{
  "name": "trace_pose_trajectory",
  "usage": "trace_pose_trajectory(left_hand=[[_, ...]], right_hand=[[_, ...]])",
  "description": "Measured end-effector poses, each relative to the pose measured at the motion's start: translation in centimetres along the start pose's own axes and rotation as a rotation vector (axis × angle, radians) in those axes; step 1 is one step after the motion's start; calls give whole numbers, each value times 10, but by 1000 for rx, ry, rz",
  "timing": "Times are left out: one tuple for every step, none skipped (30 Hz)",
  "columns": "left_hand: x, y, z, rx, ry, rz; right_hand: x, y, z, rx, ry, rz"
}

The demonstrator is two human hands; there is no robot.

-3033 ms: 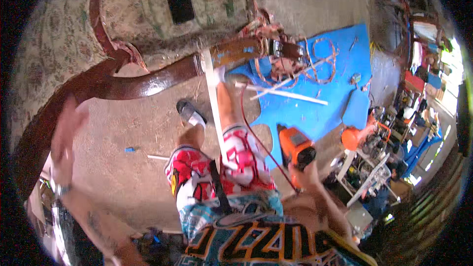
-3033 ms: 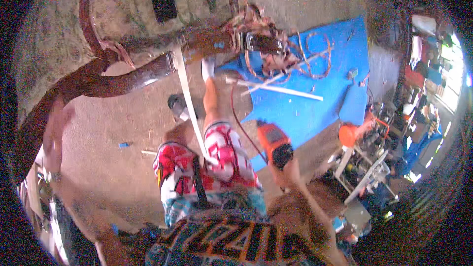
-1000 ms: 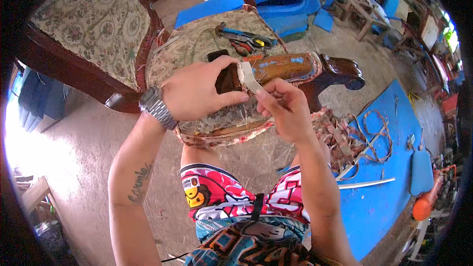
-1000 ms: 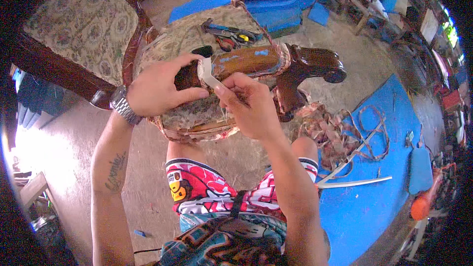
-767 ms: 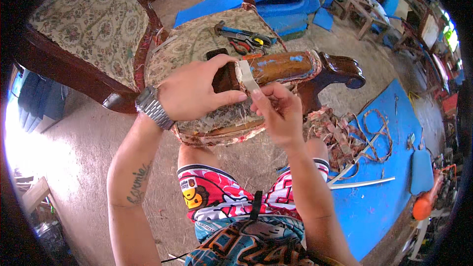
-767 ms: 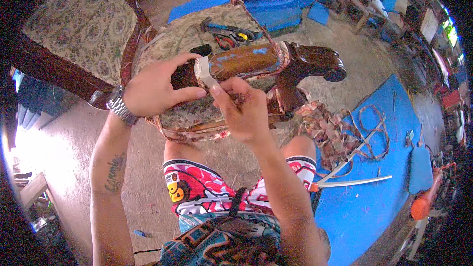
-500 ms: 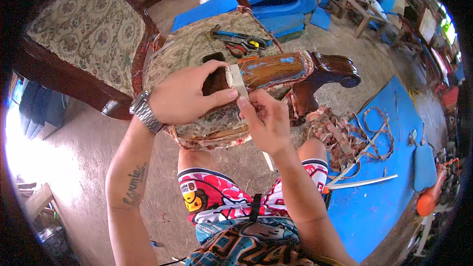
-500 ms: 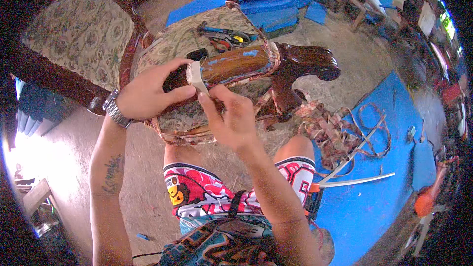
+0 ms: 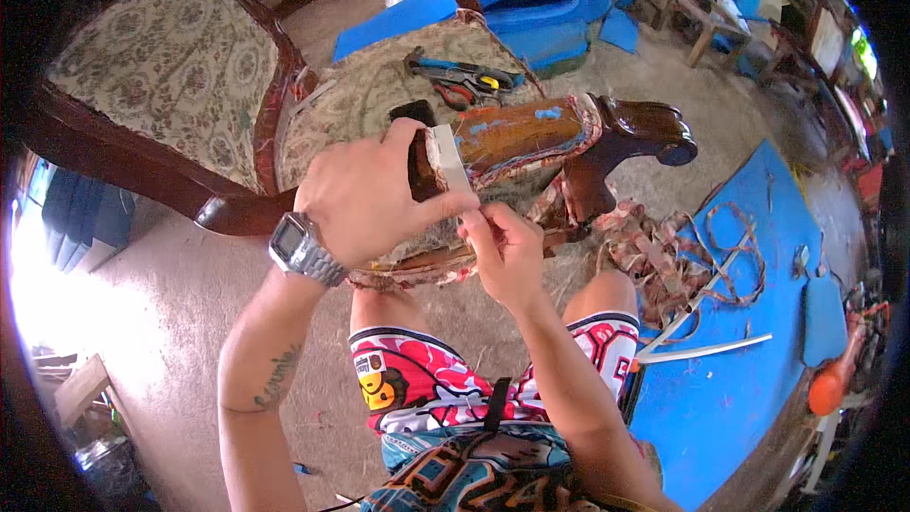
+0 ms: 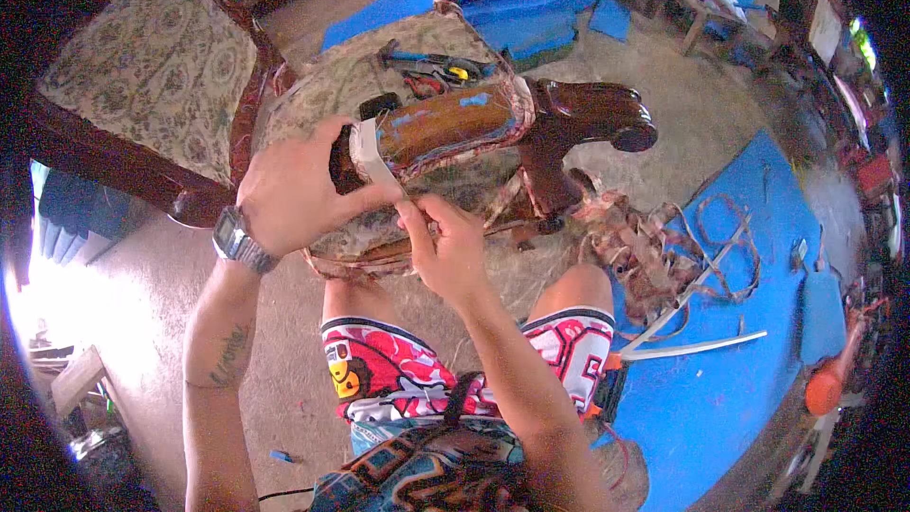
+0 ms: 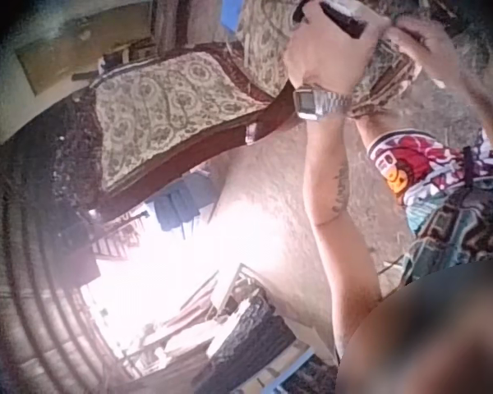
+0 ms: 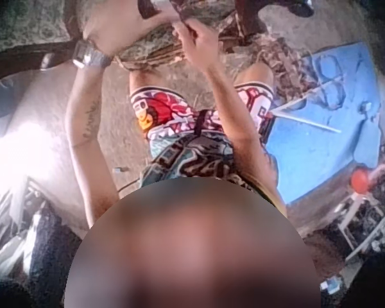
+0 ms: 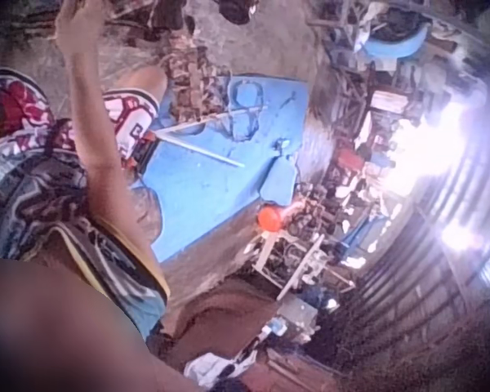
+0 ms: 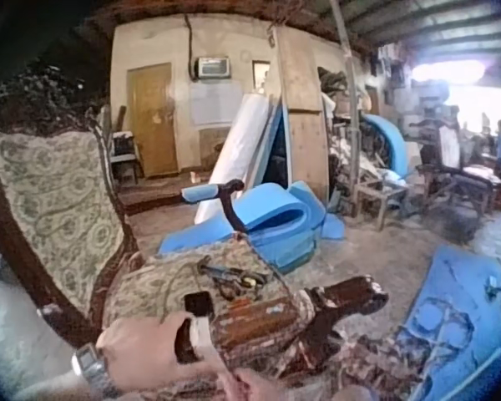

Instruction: Secure fabric trim to the arm of a wooden chair using a pneumatic stapler.

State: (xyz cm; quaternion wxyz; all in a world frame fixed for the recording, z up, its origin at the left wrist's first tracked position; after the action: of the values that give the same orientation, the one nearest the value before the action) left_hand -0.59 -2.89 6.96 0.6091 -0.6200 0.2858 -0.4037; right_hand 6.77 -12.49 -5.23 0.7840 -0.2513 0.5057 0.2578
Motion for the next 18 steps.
trace_pose_trajectory(left_hand=[[0,1,-1,-5,-2,4],[2,0,-3,30,10,14],[4,-3,-2,66,21,21],[5,-1,-1,62,20,23],[7,-2,0,82,23,31],[8,-1,2,99,28,38],[9,2,4,92,32,37],[10,4,5,94,23,37],[11,6,7,97,22,34],[8,-4,-1,102,5,57],[3,-6,-4,110,-10,62],[-3,-8,-7,119,-36,74],[-3,-5,-4,118,-32,52],[-1,-3,-3,92,-28,53],[0,0,-2,70,-24,43],[-2,-8,-8,89,-53,51],[1,1,-3,97,-14,53],[2,4,-2,107,3,84]], right_hand=[[3,4,0,0,4,5],[1,5,0,21,-46,-25],[-1,4,1,41,-98,-59],[1,4,2,42,-94,-56],[7,3,4,30,-48,-11],[14,3,4,20,2,33],[14,-3,2,24,9,32],[-1,-18,-4,64,-123,-152],[-12,-34,-13,109,-253,-343],[-8,-54,-29,146,-263,-309],[13,-84,-53,180,-265,-295],[54,-119,-86,269,-100,-77],[109,-177,-123,405,175,-343],[140,-226,-157,523,204,-438],[181,-259,-202,538,366,-367],[233,-280,-259,590,565,-359],[280,-301,-330,566,673,-436],[286,-288,-356,396,443,-528]])
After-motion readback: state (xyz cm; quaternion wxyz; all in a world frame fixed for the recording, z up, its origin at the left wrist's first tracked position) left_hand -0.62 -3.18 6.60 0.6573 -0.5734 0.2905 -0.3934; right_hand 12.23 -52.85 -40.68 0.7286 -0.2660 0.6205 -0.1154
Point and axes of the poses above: each hand's wrist, its own z-axis towards the middle knuckle, its own y-axis out of the palm, x = y × z, the point moved 9 cm from there along z, towards the middle knuckle, and after that the axes turned 4 degrees about -z, right-handed, at the moved point
